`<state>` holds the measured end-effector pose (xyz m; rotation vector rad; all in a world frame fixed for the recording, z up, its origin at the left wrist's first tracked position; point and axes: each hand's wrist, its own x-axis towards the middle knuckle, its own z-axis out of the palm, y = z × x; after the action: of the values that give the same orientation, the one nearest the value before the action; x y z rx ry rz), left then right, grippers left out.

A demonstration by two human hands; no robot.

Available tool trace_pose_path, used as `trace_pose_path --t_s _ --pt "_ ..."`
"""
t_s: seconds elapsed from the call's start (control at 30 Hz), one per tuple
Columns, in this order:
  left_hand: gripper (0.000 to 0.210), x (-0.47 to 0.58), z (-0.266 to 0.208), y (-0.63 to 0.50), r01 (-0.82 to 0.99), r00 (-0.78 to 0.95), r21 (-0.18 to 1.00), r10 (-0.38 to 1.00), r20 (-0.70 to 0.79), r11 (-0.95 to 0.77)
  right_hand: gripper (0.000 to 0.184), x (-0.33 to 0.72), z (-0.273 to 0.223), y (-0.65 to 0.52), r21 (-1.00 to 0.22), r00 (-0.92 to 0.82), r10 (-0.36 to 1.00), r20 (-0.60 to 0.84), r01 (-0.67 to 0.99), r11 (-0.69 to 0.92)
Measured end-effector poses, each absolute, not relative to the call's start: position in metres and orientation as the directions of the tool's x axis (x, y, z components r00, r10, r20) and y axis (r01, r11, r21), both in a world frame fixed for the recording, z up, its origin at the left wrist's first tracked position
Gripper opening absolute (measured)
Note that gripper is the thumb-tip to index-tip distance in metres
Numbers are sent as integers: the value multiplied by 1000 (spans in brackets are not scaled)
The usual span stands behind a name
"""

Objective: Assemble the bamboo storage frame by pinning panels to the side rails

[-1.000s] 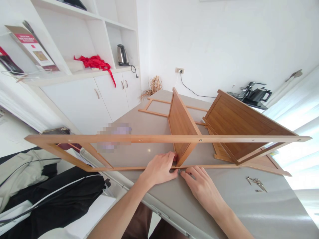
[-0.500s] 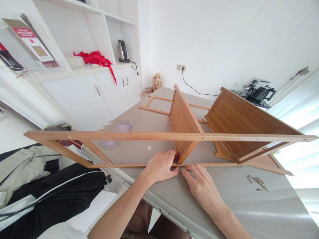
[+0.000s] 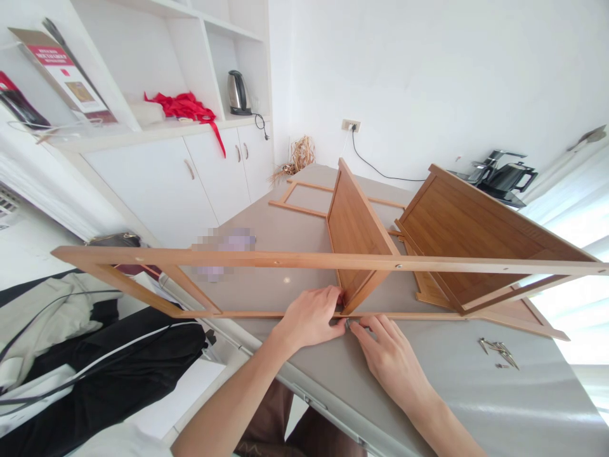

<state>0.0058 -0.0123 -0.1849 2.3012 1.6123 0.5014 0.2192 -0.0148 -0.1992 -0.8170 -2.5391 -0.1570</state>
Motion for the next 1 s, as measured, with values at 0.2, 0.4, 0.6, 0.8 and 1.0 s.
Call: trace_pose_path --t_s 0.2,0.4,0.6,0.8,1.0 --pt "30 5 -189 -12 829 318 434 936 153 -353 23 218 -203 -15 -115 -680 563 470 585 803" --pt "34 6 -190 -12 833 315 428 937 150 -349 18 217 -204 -15 -222 -653 599 464 569 792" --pt "34 6 -187 -13 831 309 440 940 143 -340 19 220 -203 -14 -169 -680 578 452 571 804" --pt "33 5 -187 -13 833 311 432 939 150 -345 21 222 -198 -12 -126 -709 558 431 565 815" --pt "33 5 -188 -13 835 305 428 938 162 -345 20 222 -200 -12 -89 -716 554 425 576 813"
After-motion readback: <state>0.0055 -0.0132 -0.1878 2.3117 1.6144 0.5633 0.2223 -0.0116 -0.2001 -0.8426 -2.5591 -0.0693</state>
